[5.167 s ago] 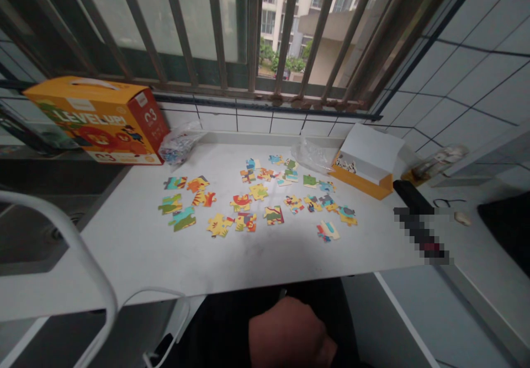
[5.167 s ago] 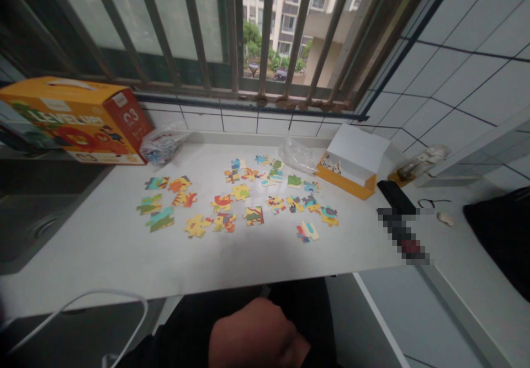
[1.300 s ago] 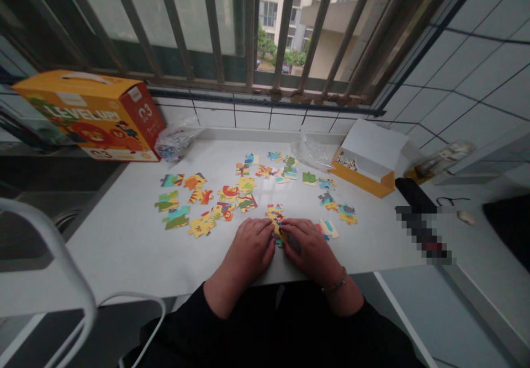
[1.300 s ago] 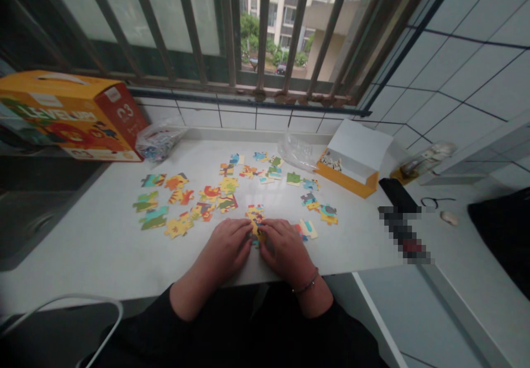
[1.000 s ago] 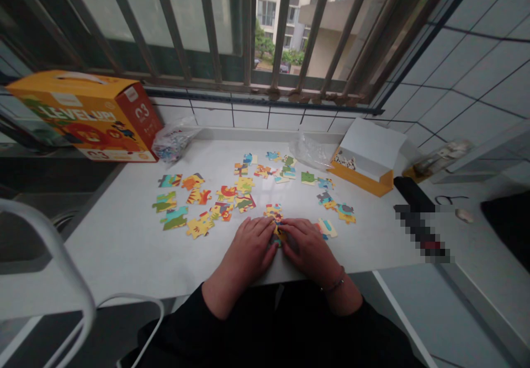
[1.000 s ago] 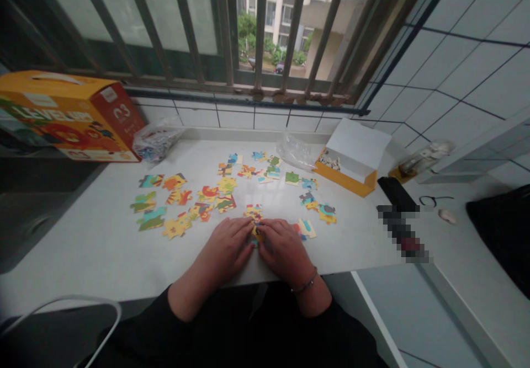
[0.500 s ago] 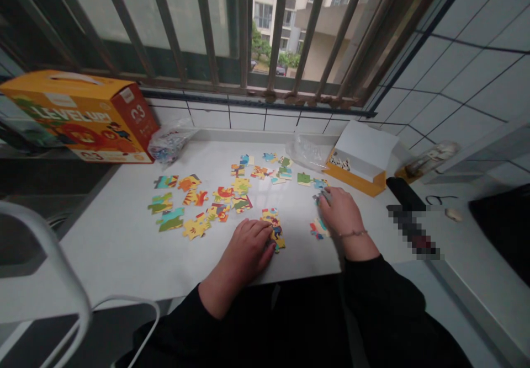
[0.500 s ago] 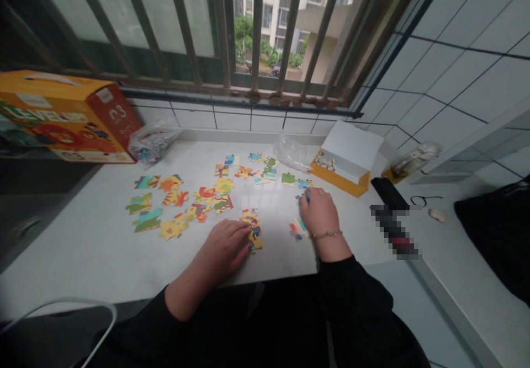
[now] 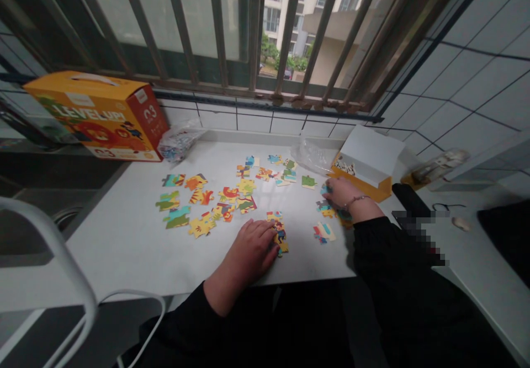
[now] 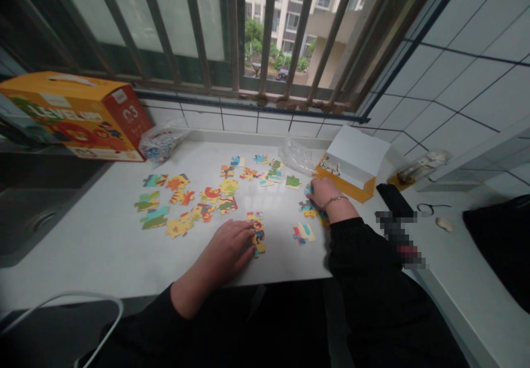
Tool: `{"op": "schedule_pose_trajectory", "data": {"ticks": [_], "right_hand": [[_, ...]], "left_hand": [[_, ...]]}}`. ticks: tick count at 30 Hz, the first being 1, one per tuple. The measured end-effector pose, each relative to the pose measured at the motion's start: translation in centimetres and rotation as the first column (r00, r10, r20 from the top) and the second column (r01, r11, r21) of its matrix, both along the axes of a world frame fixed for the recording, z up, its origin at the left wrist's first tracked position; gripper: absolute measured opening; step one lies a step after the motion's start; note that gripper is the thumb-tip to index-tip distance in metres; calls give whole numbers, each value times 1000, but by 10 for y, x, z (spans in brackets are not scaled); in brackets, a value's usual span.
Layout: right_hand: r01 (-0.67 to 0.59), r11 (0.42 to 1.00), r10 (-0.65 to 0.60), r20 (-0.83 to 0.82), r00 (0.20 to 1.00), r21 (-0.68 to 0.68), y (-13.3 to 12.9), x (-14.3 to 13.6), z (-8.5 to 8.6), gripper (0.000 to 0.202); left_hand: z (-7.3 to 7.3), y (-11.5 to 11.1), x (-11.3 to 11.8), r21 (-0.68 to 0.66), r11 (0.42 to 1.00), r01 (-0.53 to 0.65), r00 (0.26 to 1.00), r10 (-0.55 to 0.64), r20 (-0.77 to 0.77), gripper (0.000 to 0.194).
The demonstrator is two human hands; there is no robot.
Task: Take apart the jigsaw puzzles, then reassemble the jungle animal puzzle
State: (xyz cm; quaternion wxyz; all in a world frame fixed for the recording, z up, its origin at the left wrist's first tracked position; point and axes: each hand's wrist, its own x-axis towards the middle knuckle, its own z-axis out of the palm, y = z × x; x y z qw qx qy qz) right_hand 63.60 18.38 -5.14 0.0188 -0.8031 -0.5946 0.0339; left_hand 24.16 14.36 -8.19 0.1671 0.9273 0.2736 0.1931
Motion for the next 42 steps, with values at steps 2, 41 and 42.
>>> {"op": "schedule_pose_trajectory", "data": {"ticks": [2, 41, 42], "right_hand": [[-13, 1000, 14, -25, 1000, 28, -4, 1, 10, 19], [-203, 948, 288, -392, 874, 244, -65, -149, -27, 33], [-198, 949, 284, -393, 874, 246, -65, -149, -28, 32]], "left_hand": [[1, 0, 0, 2, 1000, 3, 1000, -3, 5, 28], [3, 0, 2, 7, 1000, -20, 1000, 20, -8, 34], [3, 0, 2, 7, 1000, -20, 1000, 20, -7, 34]]}}
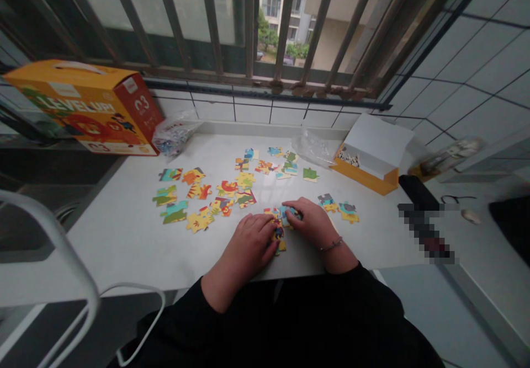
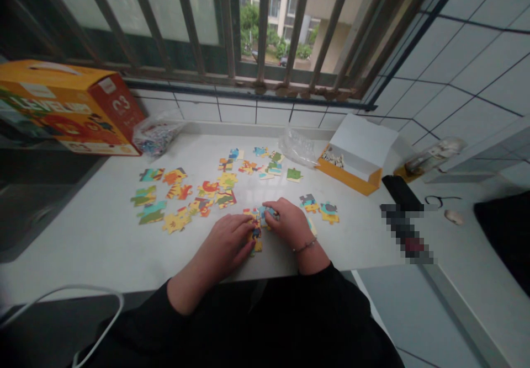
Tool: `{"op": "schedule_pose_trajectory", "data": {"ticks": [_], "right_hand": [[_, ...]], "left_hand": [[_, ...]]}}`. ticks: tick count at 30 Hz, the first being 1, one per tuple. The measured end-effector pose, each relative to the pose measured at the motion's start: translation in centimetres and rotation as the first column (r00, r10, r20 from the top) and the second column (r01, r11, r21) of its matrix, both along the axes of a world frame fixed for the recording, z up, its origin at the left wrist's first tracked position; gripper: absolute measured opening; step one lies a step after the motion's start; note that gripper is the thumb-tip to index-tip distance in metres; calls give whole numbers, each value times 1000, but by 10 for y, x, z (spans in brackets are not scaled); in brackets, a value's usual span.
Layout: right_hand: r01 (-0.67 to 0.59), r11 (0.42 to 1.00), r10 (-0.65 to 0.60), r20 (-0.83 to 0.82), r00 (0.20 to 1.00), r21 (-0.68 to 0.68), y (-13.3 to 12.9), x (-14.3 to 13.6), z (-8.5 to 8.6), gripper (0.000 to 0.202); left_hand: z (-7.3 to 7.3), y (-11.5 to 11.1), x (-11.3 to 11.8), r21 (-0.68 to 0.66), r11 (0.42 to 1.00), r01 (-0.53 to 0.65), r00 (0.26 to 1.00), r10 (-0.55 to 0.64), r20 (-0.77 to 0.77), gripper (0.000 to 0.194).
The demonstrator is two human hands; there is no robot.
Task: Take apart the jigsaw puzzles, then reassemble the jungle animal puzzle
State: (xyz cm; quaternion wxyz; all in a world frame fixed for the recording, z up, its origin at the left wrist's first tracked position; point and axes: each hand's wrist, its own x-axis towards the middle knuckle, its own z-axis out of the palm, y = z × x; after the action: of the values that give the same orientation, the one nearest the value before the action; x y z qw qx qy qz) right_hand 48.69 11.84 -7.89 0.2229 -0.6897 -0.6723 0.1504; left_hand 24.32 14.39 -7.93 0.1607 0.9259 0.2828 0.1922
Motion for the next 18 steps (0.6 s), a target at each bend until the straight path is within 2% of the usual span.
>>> {"op": "schedule_pose_trajectory", "data": {"ticks": [4, 7, 12, 15, 18], "right_hand": [[5, 998, -1, -69, 998, 65, 0, 1, -2, 27], [65, 989, -53, -88, 995, 134, 0, 3, -3, 23], [248, 956, -262, 73, 962, 156, 1, 8, -6, 21], [275, 948, -304, 195, 932, 164, 2, 10, -5, 21], [282, 953, -301, 265, 916, 110, 5, 11, 1, 20]], "left_hand": [[-1, 0, 0, 0, 1000, -1, 1000, 1, 5, 35], [-2, 0, 0, -1, 1000, -6, 1000, 6, 11, 36], [0, 0, -1, -8, 1000, 4, 1000, -4, 15, 32], [2, 1, -1, -19, 1000, 13, 1000, -13, 27, 32], [2, 1, -2, -24, 999, 25, 999, -24, 27, 37]]}}
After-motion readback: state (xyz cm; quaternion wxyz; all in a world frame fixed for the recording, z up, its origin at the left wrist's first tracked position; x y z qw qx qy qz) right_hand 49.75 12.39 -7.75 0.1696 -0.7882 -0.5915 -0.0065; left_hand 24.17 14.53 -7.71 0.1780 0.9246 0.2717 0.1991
